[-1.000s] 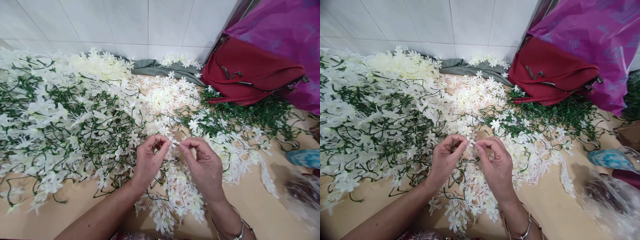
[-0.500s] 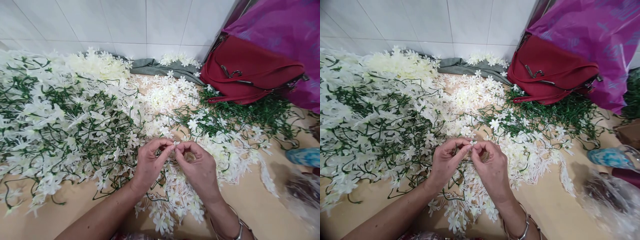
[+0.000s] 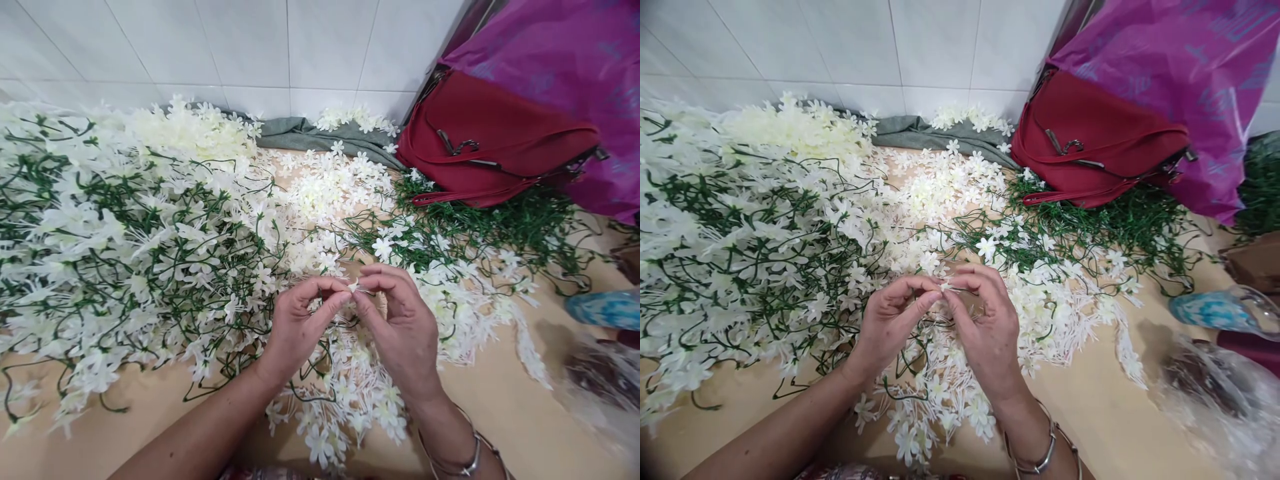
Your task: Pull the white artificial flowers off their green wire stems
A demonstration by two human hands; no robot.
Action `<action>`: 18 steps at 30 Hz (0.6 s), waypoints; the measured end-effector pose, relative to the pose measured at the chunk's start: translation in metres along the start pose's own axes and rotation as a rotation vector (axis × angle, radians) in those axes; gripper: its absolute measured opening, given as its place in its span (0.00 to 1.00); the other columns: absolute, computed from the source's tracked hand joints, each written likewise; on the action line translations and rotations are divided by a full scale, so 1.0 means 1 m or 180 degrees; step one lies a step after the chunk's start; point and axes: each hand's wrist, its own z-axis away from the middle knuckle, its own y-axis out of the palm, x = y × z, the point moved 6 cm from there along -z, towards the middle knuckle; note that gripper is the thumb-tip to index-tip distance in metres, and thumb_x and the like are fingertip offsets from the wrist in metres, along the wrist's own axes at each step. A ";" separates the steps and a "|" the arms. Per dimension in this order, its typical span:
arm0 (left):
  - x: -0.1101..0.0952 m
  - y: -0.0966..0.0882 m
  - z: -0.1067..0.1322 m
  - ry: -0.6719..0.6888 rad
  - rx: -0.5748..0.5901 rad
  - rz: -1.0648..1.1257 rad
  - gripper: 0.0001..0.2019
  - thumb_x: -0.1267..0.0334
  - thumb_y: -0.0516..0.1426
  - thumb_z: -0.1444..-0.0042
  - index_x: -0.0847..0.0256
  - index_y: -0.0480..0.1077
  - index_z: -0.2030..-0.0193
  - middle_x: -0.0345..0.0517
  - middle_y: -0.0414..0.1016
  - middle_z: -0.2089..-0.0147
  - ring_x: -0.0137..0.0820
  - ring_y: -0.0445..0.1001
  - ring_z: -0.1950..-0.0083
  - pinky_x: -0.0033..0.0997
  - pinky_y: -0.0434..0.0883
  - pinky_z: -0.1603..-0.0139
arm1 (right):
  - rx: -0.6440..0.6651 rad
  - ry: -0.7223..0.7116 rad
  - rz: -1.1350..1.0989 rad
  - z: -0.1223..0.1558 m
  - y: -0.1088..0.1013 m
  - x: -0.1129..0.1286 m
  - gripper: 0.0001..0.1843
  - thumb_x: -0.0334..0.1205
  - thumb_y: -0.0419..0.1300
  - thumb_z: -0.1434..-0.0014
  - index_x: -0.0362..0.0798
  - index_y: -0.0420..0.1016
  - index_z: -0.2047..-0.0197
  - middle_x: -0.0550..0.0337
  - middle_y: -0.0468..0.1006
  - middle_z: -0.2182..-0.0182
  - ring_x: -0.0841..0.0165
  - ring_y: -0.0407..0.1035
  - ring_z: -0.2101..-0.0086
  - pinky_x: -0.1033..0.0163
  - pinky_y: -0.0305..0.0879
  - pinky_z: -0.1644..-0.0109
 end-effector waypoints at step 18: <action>-0.005 0.002 -0.001 -0.0115 0.0110 0.0373 0.11 0.64 0.51 0.26 0.60 0.75 0.48 0.47 0.82 0.50 0.30 0.82 0.53 0.29 0.76 0.48 | 0.0008 0.1428 -0.1954 -0.004 0.005 -0.029 0.11 0.45 0.78 0.49 0.53 0.81 0.71 0.63 0.84 0.67 0.69 0.76 0.63 0.62 0.72 0.52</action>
